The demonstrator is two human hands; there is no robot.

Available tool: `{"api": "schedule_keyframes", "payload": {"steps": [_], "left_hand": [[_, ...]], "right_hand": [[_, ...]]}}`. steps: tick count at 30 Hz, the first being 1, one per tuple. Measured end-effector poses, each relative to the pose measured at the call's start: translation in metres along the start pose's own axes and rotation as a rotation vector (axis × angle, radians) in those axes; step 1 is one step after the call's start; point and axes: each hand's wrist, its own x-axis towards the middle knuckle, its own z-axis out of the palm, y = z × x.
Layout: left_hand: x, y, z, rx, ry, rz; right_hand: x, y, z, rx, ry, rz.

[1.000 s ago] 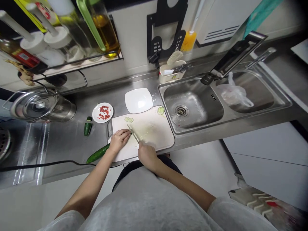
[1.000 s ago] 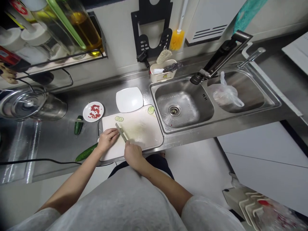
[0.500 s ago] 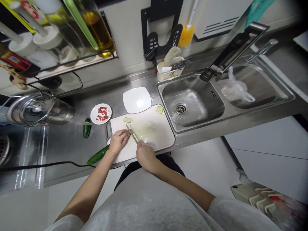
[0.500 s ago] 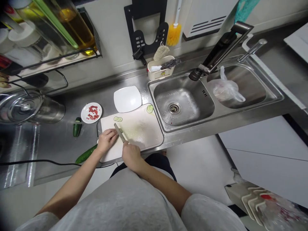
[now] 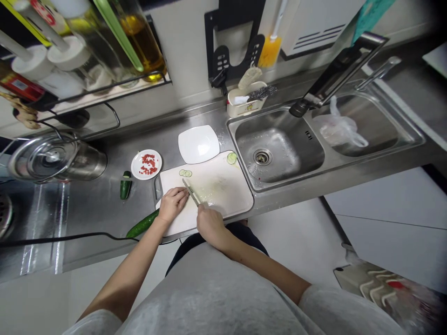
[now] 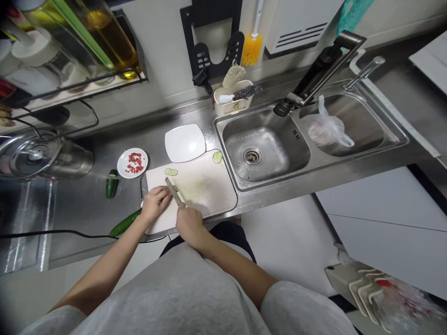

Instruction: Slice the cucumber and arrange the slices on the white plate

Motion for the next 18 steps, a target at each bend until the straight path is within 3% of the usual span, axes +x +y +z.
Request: {"api": "schedule_keyframes", "payload": {"steps": [18], "left_hand": [[0.0001, -0.0005, -0.0001, -0.029, -0.035, -0.028]], "right_hand": [[-0.0001, 0.0041, -0.0058, 0.012, -0.028, -0.002]]}}
